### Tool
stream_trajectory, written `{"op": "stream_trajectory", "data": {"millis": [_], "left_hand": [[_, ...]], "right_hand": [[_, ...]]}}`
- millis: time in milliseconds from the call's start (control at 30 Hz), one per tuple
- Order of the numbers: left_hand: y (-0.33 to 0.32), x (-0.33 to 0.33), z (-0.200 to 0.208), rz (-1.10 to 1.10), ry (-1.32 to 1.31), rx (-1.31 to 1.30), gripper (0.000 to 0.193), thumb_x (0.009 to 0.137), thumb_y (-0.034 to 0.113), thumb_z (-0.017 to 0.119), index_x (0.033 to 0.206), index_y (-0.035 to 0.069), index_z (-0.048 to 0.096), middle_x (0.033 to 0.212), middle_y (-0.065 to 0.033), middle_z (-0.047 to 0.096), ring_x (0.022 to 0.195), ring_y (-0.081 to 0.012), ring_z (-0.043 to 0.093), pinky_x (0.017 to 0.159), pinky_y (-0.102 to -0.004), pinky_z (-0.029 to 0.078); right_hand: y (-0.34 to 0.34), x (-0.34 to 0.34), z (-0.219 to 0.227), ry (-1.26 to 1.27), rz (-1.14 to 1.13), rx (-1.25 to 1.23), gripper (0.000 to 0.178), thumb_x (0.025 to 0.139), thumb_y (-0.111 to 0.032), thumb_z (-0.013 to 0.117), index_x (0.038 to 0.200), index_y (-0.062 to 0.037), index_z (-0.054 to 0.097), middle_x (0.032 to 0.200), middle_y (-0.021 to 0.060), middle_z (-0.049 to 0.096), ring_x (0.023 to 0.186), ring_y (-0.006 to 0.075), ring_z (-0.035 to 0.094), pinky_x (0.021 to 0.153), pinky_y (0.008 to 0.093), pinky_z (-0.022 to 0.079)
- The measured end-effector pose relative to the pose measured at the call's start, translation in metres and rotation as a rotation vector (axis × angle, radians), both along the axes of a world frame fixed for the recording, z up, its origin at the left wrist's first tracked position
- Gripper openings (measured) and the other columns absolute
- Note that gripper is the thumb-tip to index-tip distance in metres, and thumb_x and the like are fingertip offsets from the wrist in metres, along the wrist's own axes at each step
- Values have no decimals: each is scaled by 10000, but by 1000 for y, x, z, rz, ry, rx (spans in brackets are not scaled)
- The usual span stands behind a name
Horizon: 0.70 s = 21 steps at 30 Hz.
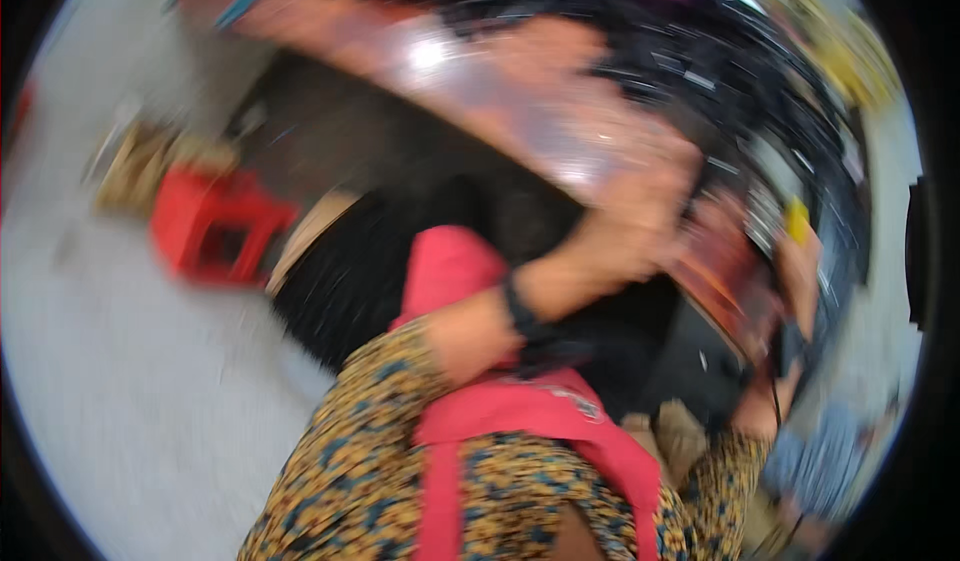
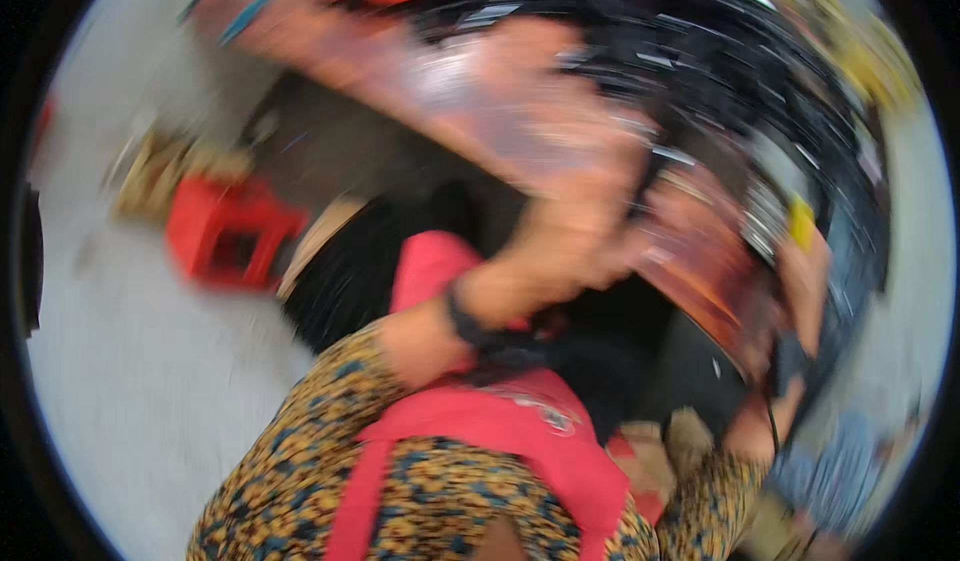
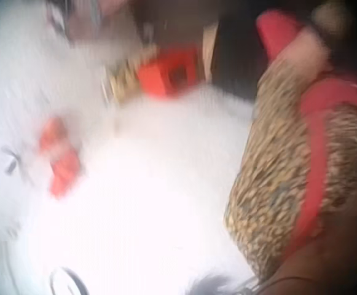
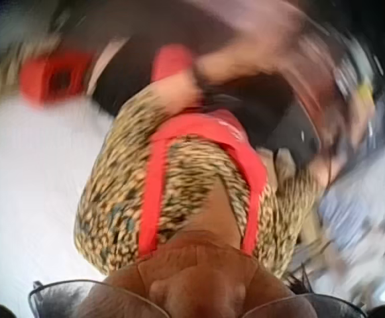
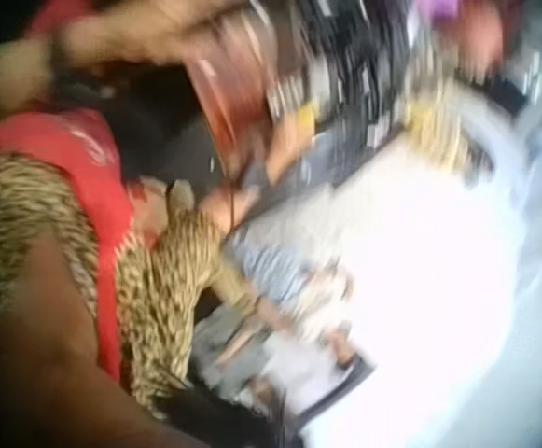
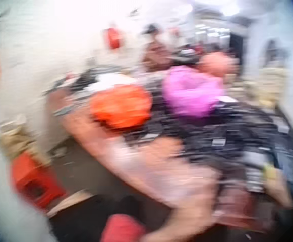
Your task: The recorder is assembling various umbrella components including ribs and joints at a workshop table.
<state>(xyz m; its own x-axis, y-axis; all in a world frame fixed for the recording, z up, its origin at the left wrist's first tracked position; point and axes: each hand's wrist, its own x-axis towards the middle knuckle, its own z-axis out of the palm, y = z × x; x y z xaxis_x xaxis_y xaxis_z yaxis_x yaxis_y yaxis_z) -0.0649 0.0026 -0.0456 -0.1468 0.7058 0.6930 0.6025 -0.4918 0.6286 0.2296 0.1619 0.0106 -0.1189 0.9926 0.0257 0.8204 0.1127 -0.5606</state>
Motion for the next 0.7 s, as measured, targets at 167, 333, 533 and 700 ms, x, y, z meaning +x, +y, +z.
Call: {"op": "stream_trajectory", "data": {"millis": [167,333,533,700], "left_hand": [[5,15,45,-405,-1143,-673,907,859,778,149,990,0,597,445,33,364,323,-70,271,332,-220,248],[22,63,53,-477,-1038,-684,933,854,782,172,1032,-42,570,461,35,360,347,-61,287,351,-222,266],[9,83,58,-509,-922,-661,402,907,272,630,1150,-36,543,549,57,422,400,-27,341,384,-211,286],[0,90,64,-522,-881,-603,335,832,98,699,1113,-26,564,571,47,459,399,-30,358,380,-208,290]], "right_hand": [[6,-23,15,568,60,-260,277,752,-137,654,1007,-42,602,686,-5,547,549,89,503,482,253,399],[-24,24,22,1081,191,-421,322,792,-60,673,1084,-5,549,830,57,593,645,117,550,594,235,454],[-79,2,25,1370,346,-489,338,800,-37,663,1109,3,533,845,75,582,685,132,552,615,259,458],[-112,-38,23,1439,366,-438,323,817,-67,680,1101,-2,541,815,49,596,635,131,572,591,260,473]]}}
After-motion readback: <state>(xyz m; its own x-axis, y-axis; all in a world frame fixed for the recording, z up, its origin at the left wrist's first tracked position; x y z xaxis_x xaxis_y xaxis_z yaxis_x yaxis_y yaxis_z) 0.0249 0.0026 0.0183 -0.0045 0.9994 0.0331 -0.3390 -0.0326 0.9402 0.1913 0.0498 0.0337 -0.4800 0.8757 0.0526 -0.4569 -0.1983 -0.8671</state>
